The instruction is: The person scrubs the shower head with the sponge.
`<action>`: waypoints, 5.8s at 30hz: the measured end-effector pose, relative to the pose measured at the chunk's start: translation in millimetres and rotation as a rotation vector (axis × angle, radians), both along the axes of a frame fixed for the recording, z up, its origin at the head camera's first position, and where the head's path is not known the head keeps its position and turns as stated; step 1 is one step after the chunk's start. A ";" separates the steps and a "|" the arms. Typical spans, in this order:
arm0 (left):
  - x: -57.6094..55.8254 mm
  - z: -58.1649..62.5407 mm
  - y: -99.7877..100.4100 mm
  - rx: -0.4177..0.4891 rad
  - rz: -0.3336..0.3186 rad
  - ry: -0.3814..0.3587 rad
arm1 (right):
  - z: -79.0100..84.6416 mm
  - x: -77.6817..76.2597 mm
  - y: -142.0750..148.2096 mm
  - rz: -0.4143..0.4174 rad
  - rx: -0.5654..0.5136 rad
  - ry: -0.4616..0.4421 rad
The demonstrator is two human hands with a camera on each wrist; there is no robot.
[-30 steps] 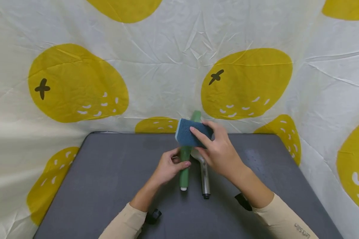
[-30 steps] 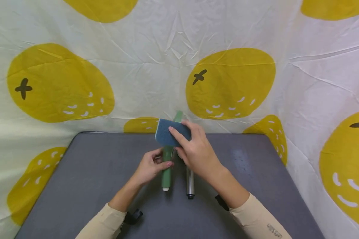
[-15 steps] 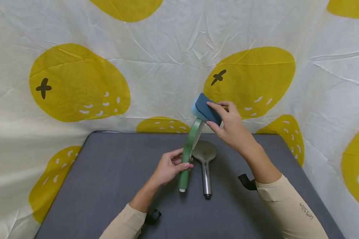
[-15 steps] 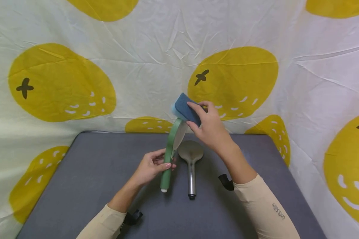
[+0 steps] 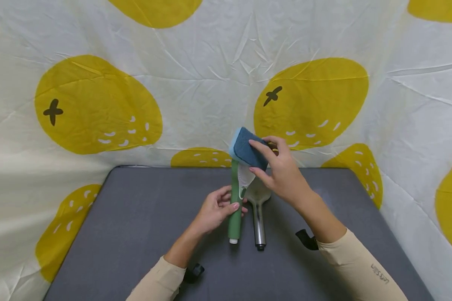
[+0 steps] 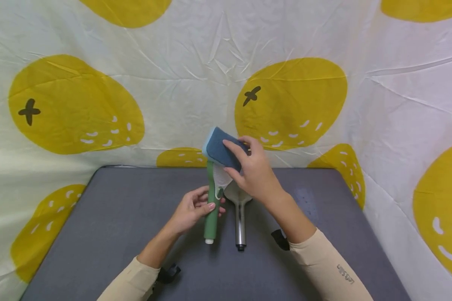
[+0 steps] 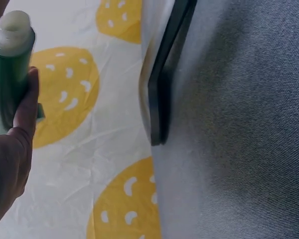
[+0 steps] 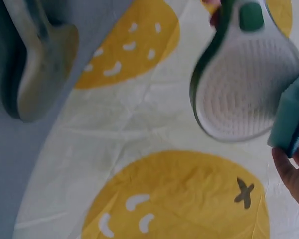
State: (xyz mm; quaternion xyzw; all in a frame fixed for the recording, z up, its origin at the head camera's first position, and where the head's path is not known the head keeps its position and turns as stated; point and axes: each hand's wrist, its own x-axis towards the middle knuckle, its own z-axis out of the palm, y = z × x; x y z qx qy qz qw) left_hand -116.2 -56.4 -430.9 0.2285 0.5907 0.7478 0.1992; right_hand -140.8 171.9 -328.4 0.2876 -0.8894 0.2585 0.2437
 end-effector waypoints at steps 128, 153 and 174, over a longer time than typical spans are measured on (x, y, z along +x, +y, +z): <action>1.6 -2.9 -18.4 0.122 0.068 0.025 | -49.3 24.2 4.2 -0.060 0.148 0.285; 2.6 -13.3 -8.3 0.154 0.021 -0.015 | -53.7 28.1 11.3 -0.004 0.148 0.316; 3.0 -4.3 -6.4 0.148 -0.046 0.000 | -57.5 29.8 9.1 -0.003 0.092 0.274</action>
